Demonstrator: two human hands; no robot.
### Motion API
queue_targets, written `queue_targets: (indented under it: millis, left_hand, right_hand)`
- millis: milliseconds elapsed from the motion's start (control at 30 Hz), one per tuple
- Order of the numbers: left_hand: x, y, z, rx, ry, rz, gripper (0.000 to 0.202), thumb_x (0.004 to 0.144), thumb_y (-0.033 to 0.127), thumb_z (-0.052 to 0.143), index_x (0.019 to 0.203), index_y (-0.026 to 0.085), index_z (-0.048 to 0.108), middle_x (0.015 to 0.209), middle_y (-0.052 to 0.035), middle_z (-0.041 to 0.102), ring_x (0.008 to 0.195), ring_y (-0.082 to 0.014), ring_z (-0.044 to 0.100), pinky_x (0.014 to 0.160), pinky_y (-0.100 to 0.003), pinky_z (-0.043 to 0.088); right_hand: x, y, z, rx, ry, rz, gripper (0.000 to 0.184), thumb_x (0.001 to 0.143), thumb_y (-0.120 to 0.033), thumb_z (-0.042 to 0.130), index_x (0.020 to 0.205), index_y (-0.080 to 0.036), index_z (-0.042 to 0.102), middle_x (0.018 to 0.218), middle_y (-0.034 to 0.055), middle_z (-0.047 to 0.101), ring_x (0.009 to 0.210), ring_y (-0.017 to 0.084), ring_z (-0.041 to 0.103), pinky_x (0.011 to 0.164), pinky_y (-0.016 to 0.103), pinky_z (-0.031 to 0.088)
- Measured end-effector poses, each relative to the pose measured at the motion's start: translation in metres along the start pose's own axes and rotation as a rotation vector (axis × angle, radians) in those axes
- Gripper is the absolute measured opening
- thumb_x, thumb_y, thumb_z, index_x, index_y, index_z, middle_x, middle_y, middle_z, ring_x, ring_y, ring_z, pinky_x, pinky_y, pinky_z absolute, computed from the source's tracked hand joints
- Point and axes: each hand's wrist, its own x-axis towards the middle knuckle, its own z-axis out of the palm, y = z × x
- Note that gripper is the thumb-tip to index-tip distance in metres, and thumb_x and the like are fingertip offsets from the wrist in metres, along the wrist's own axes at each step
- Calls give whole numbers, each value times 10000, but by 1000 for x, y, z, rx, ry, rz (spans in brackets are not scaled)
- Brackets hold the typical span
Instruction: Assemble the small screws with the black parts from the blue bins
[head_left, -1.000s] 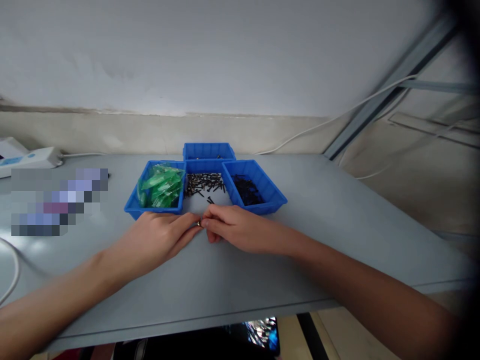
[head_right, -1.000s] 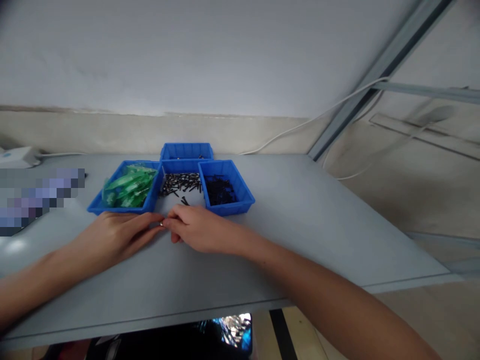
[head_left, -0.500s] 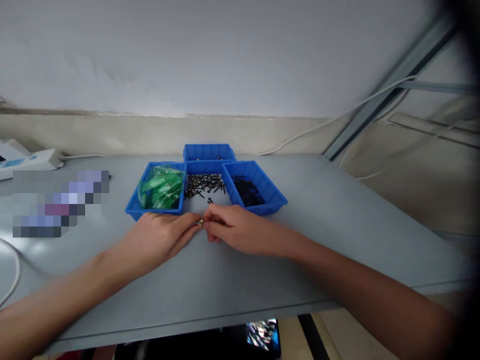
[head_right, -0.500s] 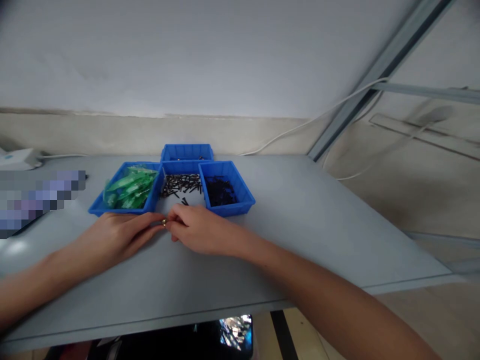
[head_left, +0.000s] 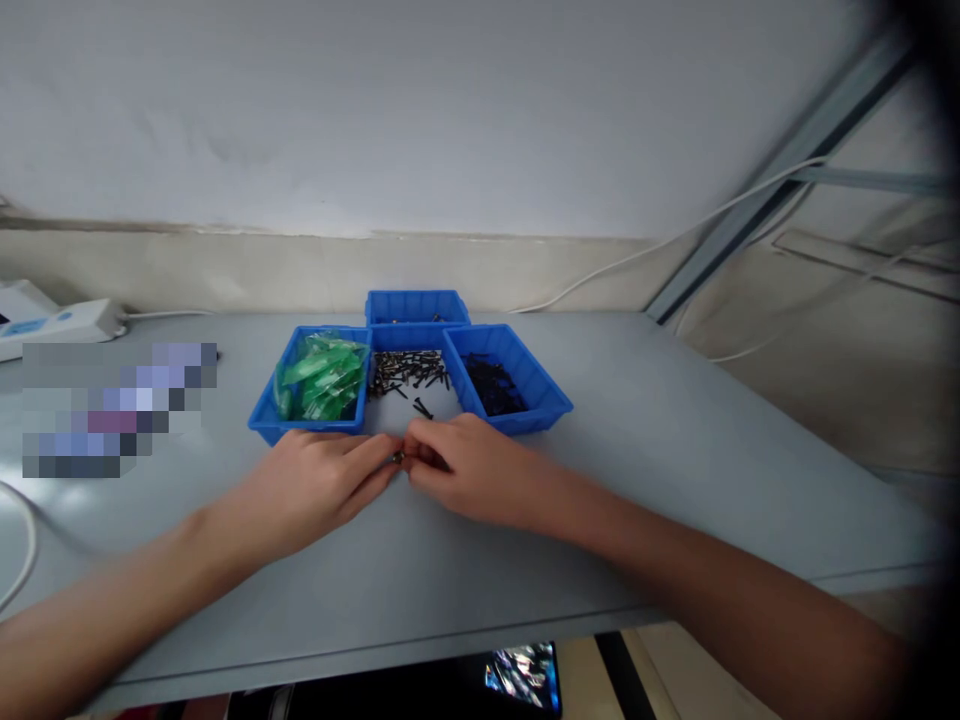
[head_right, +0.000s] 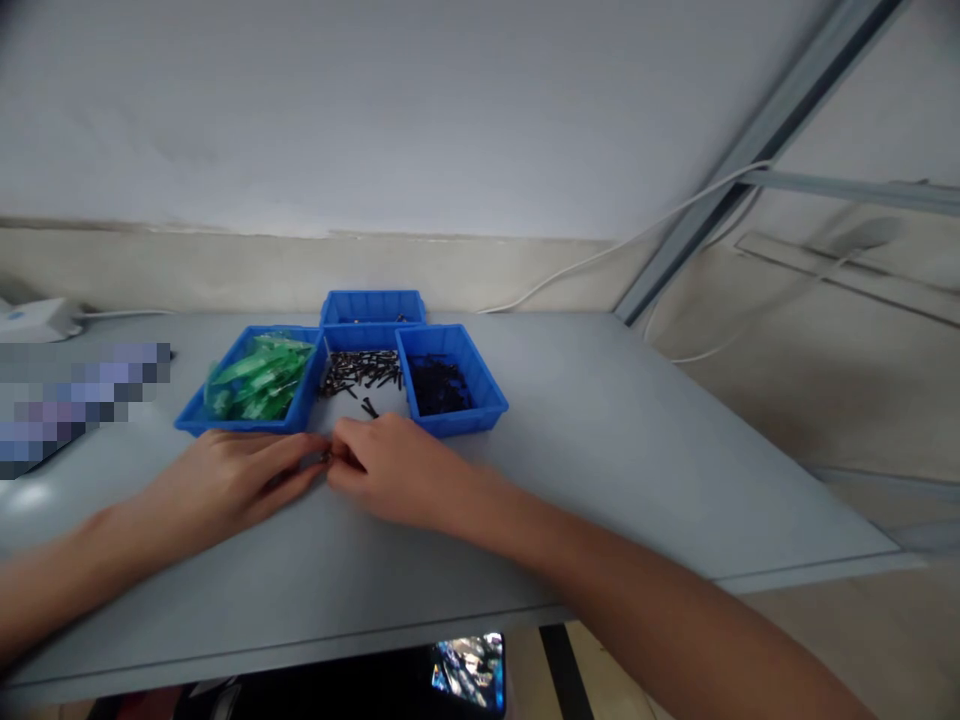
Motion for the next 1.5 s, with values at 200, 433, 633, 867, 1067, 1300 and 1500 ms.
queue_targets:
  millis: [200,433,633,867,1067,1300,1500]
  left_hand:
    - [0,-1,0,-15,-11,-78,236,894,292,338,901,173,542,647,5,615,566,-134,599,487,-229,403]
    - [0,3,-3,-54,-31,-154,245,891,309,338,994,180,521,696,-2,646,587,-139,614,504,-227,409]
    - [4,4,-5,9,-163,-199,261,887,324,319,849,175,529,629,-7,613,553,-168,602,482,-255,387]
    - [3,4,-5,26,-149,-193,270,898,318,294,859,177,520,625,-8,617,550,-174,600,465,-259,361]
    - [2,2,-3,34,-188,-168,271,893,326,317,818,183,535,591,1,589,525,-157,582,457,-252,331]
    - [2,0,-1,37,-281,-107,266,900,314,296,766,192,491,608,17,576,537,-148,569,461,-249,297]
    - [1,-1,-3,36,-283,-105,258,899,304,299,769,186,488,631,9,587,552,-155,573,464,-254,309]
  right_hand:
    - [-3,0,2,-112,49,23,125,830,-224,392,938,-183,439,642,-10,534,577,125,490,497,237,265]
    - [-1,1,1,-367,67,-91,136,884,-182,340,821,-167,460,638,1,538,556,121,495,488,252,251]
    - [-2,8,6,-624,106,-228,161,882,-170,334,842,-159,489,697,32,572,565,136,502,478,283,221]
    - [-5,4,-2,-707,130,-310,155,842,-99,360,806,-171,493,680,29,562,609,145,489,475,287,201]
    - [-5,12,-28,-908,342,-79,182,858,-144,342,791,-176,509,664,60,549,671,182,488,489,296,191]
    - [6,41,-47,-830,342,246,239,873,-270,347,810,-169,554,739,61,608,634,172,519,501,275,223]
    - [8,41,-60,-604,357,199,238,868,-285,358,818,-198,574,751,5,625,642,141,531,557,252,300]
